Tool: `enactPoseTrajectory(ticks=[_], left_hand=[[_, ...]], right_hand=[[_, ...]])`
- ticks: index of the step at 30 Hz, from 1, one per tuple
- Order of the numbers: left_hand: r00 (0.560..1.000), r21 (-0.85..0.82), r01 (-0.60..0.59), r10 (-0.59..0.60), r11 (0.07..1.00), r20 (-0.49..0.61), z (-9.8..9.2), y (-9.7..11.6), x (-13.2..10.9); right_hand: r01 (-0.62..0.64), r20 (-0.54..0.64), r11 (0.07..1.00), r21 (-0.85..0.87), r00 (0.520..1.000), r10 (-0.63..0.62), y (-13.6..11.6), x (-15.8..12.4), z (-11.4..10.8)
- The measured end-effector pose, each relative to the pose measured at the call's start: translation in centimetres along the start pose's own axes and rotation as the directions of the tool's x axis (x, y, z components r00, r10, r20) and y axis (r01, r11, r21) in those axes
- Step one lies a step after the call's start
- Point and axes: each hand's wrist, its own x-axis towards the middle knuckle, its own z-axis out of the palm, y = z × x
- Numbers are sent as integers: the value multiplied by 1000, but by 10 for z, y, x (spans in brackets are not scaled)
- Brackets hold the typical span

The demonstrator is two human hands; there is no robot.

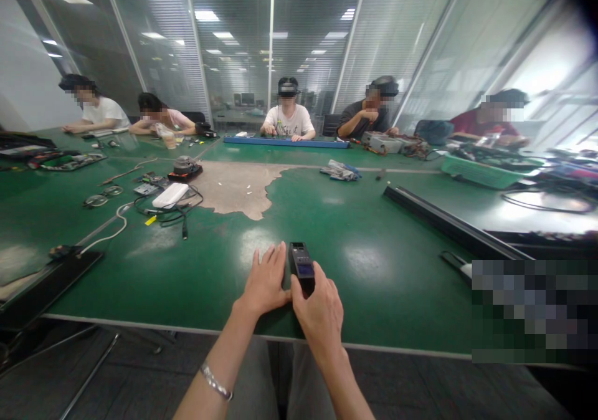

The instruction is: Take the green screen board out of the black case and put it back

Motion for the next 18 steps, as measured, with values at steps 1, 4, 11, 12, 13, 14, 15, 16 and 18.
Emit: enactPoseTrajectory(ticks=[1, 4, 11, 12, 13, 14, 15, 16, 18], left_hand=[[1000, 0, 1, -1, 1000, 1, 0, 0, 0], [1000, 0, 5, -5, 1000, 3, 0, 0, 1], [1000, -2, 9, -9, 1000, 17, -2, 1, 2], [1000, -2, 6, -6, 1000, 21, -2, 1, 2], [1000, -2, 4, -4, 1000, 25, -2, 0, 2], [1000, -2, 0, 0, 1000, 28, -3, 0, 2], [1000, -2, -2, 2, 1000, 28, -3, 0, 2], [1000, -2, -3, 3, 1000, 25, -3, 0, 2], [1000, -6, -1, 1, 1000, 17, -3, 0, 2]], right_hand=[[6, -3, 1000, 0, 1000, -6, 1, 0, 1], [18, -4, 1000, 5, 1000, -18, 2, 1, 2], [-17, -34, 999, 43, 999, 19, -2, 6, 0], [-16, -45, 999, 50, 999, 18, -4, 8, -1], [-15, -56, 998, 56, 998, 18, -6, 10, -3], [-15, -66, 998, 63, 998, 19, -7, 13, -6], [-14, -76, 997, 76, 997, 20, -9, 16, -10], [-13, -88, 995, 94, 996, 21, -11, 19, -14], [-10, -116, 990, 137, 993, 26, -11, 26, -23]])
